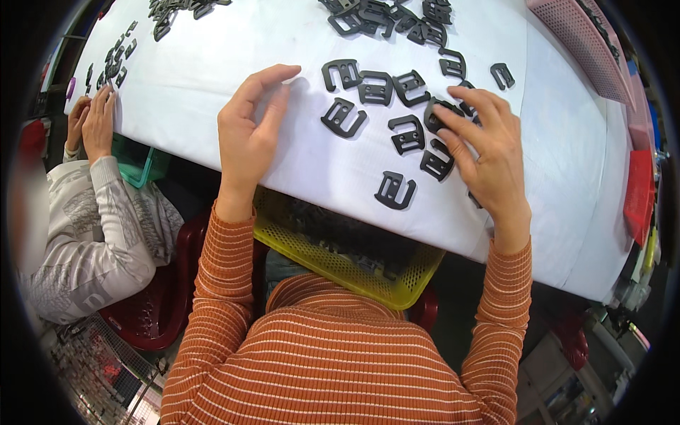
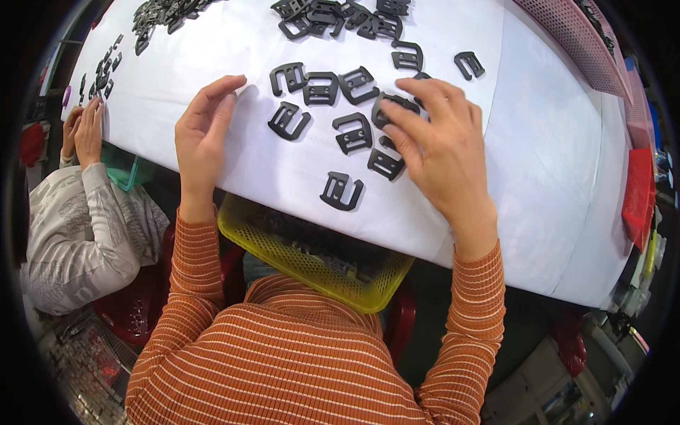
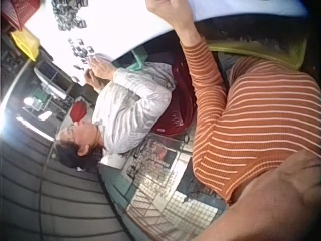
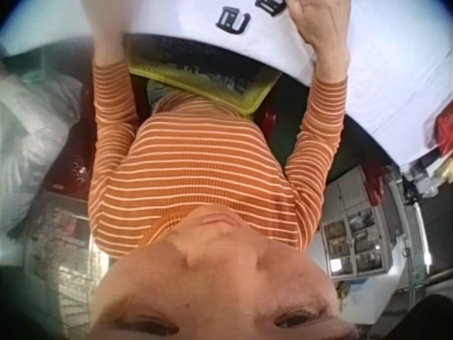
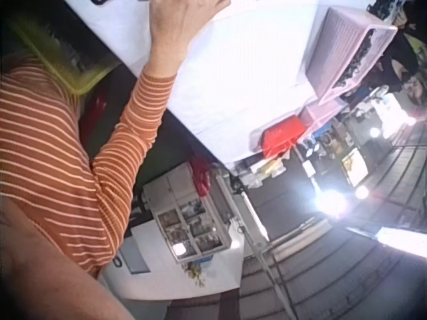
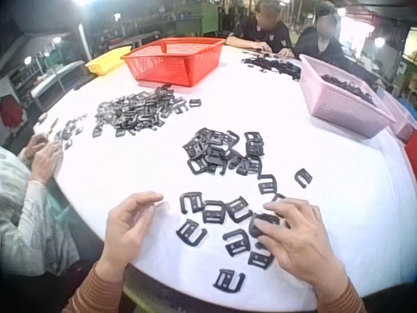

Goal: The person repeatedly picks up small black plastic buckles from a white table and places them into a green basket. Another person works alongside at the same table, performing a similar sorting action. The camera wearer continues this repetitive pick-and-place cycle throughout the clip.

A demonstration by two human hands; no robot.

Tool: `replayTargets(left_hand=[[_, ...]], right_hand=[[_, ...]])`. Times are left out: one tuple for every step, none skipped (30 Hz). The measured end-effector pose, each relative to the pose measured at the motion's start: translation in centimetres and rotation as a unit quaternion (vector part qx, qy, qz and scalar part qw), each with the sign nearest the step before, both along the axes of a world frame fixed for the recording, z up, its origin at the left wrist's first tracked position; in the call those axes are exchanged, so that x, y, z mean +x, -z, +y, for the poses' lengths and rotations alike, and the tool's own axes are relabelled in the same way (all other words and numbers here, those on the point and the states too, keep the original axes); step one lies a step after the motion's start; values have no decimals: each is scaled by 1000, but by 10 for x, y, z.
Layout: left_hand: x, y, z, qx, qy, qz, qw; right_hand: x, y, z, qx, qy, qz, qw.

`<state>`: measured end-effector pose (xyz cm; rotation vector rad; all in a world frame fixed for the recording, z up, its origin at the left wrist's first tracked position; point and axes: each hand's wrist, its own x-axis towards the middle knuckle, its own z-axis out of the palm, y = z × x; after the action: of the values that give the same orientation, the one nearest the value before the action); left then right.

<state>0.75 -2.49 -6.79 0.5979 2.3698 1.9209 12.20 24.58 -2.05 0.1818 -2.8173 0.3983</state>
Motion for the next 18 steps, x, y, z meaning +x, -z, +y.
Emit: replayTargets(left_hand=[[1, 0, -1, 6, 11, -6, 1000], [3, -2, -2, 5, 13, -4, 1000], [6, -3, -3, 3, 15, -3, 1000], [6, -4, -1, 2, 15, -1, 1000], [6, -4, -1, 3, 15, -5, 1000], [5, -3, 0, 3, 14, -9, 1000], [4, -3, 1, 5, 16, -11, 1000], [4, -1, 1, 0, 16, -9, 1000], [4, 0, 0, -4, 16, -8, 1000], [4, 0, -1, -10, 16, -5, 1000], [5, 1, -1, -6, 9, 1, 1000], [7, 3, -1, -2, 2, 6, 1000], [8, 1, -1, 4, -4, 15, 1000], [6, -1, 2, 9, -1, 19, 1000], [6, -4, 4, 14, 1, 22, 1000], [10, -5, 2, 14, 0, 25, 1000], [13, -6, 0, 16, 1, 32, 999], [16, -6, -1, 18, 2, 38, 999]], right_hand=[[6, -2, -3, -3, -5, 0, 1000], [11, -4, -7, -7, -11, 1, 1000], [18, -5, -12, -11, -17, 1, 1000], [24, -3, -17, -14, 14, -17, 1000], [27, -2, -23, -11, 10, -35, 999], [31, -2, -29, -8, 5, -52, 999], [35, -2, -34, -4, 2, -69, 998], [39, -4, -38, -13, -4, -94, 995], [37, -2, -33, -7, 15, -78, 997], [35, 0, -22, -2, 36, -60, 998], [32, 3, -8, 3, 56, -40, 998], [27, 7, 9, 18, 81, -26, 996], [24, 12, 27, 25, 99, -12, 995], [19, 13, 44, 16, 107, -1, 994], [14, 11, 55, 7, 114, 9, 993], [10, 12, 57, 10, 105, 20, 994], [7, 12, 59, 13, 95, 31, 995], [6, 12, 59, 17, 86, 42, 995]])
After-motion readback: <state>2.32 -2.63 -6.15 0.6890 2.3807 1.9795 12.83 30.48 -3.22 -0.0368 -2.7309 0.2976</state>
